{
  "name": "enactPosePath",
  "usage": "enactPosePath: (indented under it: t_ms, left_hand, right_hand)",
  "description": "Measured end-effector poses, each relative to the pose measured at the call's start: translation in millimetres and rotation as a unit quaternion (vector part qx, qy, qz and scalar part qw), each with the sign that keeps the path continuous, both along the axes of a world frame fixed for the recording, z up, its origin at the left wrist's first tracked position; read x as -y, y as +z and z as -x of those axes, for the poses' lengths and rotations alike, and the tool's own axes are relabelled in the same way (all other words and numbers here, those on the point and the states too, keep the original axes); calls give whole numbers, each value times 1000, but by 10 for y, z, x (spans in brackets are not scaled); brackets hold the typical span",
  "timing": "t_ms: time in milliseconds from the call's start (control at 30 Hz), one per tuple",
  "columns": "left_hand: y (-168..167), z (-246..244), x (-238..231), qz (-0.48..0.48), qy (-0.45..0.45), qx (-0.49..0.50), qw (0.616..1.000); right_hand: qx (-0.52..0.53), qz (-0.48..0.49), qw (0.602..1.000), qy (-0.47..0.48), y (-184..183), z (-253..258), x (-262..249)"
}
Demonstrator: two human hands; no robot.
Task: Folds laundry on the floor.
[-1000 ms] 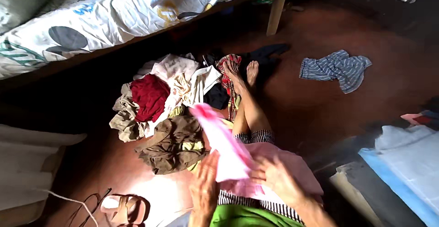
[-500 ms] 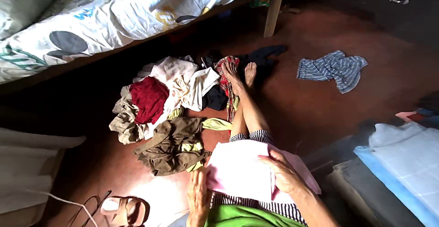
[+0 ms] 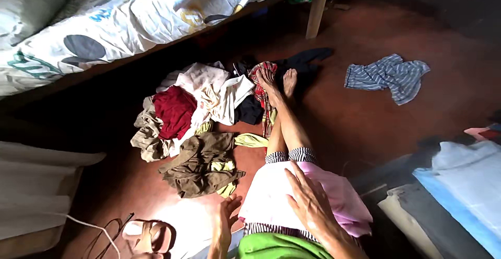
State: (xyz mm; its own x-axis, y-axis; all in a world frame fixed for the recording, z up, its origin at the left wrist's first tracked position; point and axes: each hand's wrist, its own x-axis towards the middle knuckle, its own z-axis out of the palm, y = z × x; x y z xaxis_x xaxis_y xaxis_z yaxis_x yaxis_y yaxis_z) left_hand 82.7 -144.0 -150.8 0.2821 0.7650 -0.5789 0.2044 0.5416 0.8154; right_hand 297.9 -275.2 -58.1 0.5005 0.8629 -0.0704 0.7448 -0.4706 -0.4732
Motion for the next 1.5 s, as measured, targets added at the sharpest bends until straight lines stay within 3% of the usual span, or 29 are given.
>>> enactPosePath:
  t_ms: [67, 167, 333, 467, 533, 600, 667, 767, 900, 967, 1067, 1167, 1233, 1300, 1400, 1500]
  left_hand:
    - [-116, -89, -103, 98, -46, -18, 994]
    - [-232, -144, -174, 173, -69, 101, 977]
    - [195, -178, -288, 33, -16, 196, 980]
    - [497, -193, -282, -49, -47, 188, 980]
    - [506, -218, -252, -77, -70, 149, 983]
    - [557, -258, -191, -95, -68, 150, 982]
    - [684, -345, -76, -126, -58, 159, 977]
    - [951, -579, 231, -200, -88, 144, 965]
    - [999, -804, 635, -251, -278, 157, 914]
    - [924, -867, 650, -228, -282, 178, 915]
    - [766, -988, 374, -330, -158, 145, 919]
    - [806, -1150, -7, -375, -234, 84, 893]
    - [779, -1315, -124, -368, -290, 52, 882]
    - [677, -1453, -99, -350, -274, 24, 895]
    - [507, -1491, 133, -262, -201, 24, 944]
    - [443, -1439, 413, -54, -112, 47, 991]
  right_hand:
    - [7, -5, 1000, 15, -28, 28, 21]
    - [-1, -106, 994, 27, -104, 80, 113]
    - [-22, -191, 980, 54, -168, 281, 93]
    - [-12, -60, 986, 156, -456, 442, 98]
    - [-109, -3, 972, 207, -386, 404, 107]
    - [-205, -66, 960, 177, -353, 353, 99]
    - [-325, -161, 928, 81, -260, 316, 80]
    - [-505, -222, 834, -29, -118, 210, 98]
    - [-583, -269, 750, -158, -141, 123, 173]
    - [-560, -281, 754, -199, -140, 46, 221]
    - [-510, -305, 788, -161, -118, -47, 316]
    - [-520, -321, 780, -138, 7, -85, 369]
    - [-521, -309, 776, -178, 97, -97, 405]
    - [-484, -276, 804, -208, 33, -157, 482]
    - [-456, -228, 834, -210, -216, -267, 603]
    - [-454, -229, 838, -198, -221, -288, 584]
